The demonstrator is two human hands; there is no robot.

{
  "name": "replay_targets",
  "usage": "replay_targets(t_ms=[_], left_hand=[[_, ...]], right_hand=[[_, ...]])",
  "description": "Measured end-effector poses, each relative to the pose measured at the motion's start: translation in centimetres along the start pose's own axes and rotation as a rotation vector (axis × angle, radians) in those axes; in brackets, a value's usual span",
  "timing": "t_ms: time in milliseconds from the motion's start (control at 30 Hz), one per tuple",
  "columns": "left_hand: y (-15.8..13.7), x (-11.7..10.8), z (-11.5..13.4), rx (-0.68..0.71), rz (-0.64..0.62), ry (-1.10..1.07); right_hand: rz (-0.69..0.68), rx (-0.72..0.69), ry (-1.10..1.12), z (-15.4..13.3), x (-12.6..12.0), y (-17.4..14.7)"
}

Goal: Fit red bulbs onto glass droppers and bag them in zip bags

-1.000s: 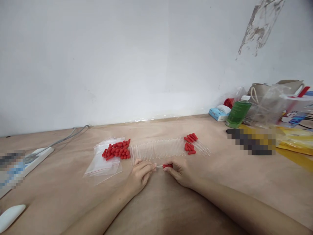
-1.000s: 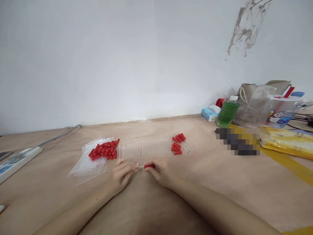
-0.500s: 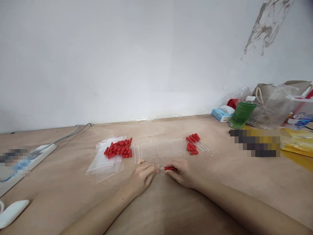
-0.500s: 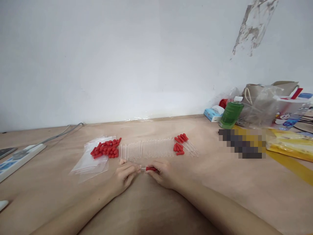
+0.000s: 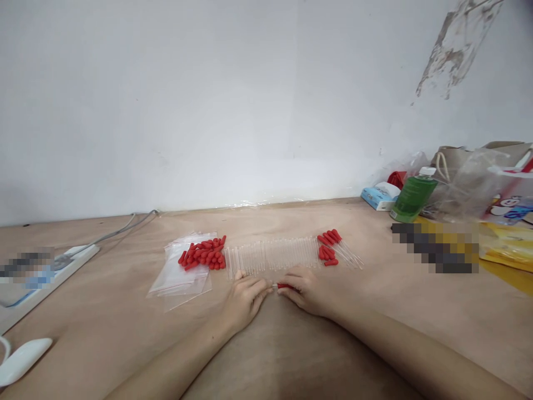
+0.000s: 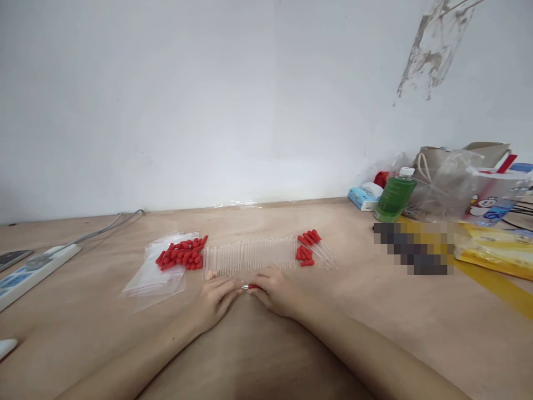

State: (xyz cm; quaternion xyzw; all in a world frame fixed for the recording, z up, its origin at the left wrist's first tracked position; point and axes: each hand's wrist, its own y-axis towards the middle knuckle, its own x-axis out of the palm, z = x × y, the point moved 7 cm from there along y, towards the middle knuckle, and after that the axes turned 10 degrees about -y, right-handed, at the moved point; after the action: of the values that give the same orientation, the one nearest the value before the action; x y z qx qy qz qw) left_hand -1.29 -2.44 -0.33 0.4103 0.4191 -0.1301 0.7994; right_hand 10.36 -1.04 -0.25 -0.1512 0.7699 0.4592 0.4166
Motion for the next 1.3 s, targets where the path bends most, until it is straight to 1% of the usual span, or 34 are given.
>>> replay_targets(t_ms=[67, 200, 267, 300, 333, 400, 433, 500, 533, 600, 633, 733, 800, 867, 1000, 1100, 1200, 1300], left_hand=[[0.0, -0.2, -0.3, -0.026, 0.032, -0.016], [-0.1, -0.8, 0.1, -0.002, 0.069, -0.082], [-0.2, -1.2, 0.0, -0.027, 0.073, -0.08], [-0.3, -1.3, -0.2, -0.056, 0.077, -0.074], [-0.4, -1.4, -0.4, -0.088, 0.079, -0.071], [-0.5, -1.4, -0.8, -0.137, 0.069, -0.079], [-0.5, -1.3, -1.0, -0.147, 0.057, -0.084], [-0.4, -1.0, -0.9, -0.145, 0.032, -0.088], [-0.3, -0.8, -0.9, -0.139, 0.023, -0.087], [-0.2, -0.7, -0.7, -0.129, 0.01, -0.089], [-0.1, -0.6, -0.7, -0.128, 0.002, -0.093], [-0.1, -0.4, -0.6, -0.131, -0.027, -0.111], [-0.1, -0.3, -0.6, -0.127, -0.035, -0.118], [-0.1, -0.3, -0.6, -0.118, -0.033, -0.12], [-0.1, -0.3, -0.6, -0.115, -0.034, -0.125], [-0.1, -0.3, -0.6, -0.118, -0.039, -0.122], [-0.1, -0.4, -0.6, -0.11, -0.026, -0.109], [-0.1, -0.4, -0.5, -0.102, -0.023, -0.105]], right_hand=[[0.016, 0.117, 0.123, 0.7, -0.3, 0.1], [0.159, 0.415, 0.47, 2.7, -0.7, 0.0], [0.219, 0.486, 0.595, 3.7, -1.4, 0.1], [0.25, 0.503, 0.618, 4.4, -2.2, 0.2], [0.288, 0.521, 0.614, 5.2, -3.2, 0.3], [0.356, 0.544, 0.524, 7.3, -6.1, 0.5], [0.376, 0.578, 0.479, 8.8, -7.6, 0.4], [0.396, 0.657, 0.379, 11.9, -10.2, -0.2], [0.366, 0.697, 0.337, 13.5, -11.0, -0.6], [0.282, 0.797, 0.206, 16.5, -11.6, -1.6], [0.225, 0.839, 0.122, 17.7, -11.4, -2.2], [0.114, 0.899, -0.065, 19.7, -10.1, -3.5], [0.059, 0.905, -0.144, 20.0, -9.0, -3.8], [0.034, 0.909, -0.219, 19.9, -8.4, -4.0], [0.063, 0.962, -0.374, 19.2, -9.2, -4.2], [0.05, 0.96, -0.395, 17.9, -9.8, -4.3], [-0.001, 0.868, -0.382, 16.1, -9.4, -4.0], [-0.081, 0.722, -0.333, 14.5, -8.0, -3.6]])
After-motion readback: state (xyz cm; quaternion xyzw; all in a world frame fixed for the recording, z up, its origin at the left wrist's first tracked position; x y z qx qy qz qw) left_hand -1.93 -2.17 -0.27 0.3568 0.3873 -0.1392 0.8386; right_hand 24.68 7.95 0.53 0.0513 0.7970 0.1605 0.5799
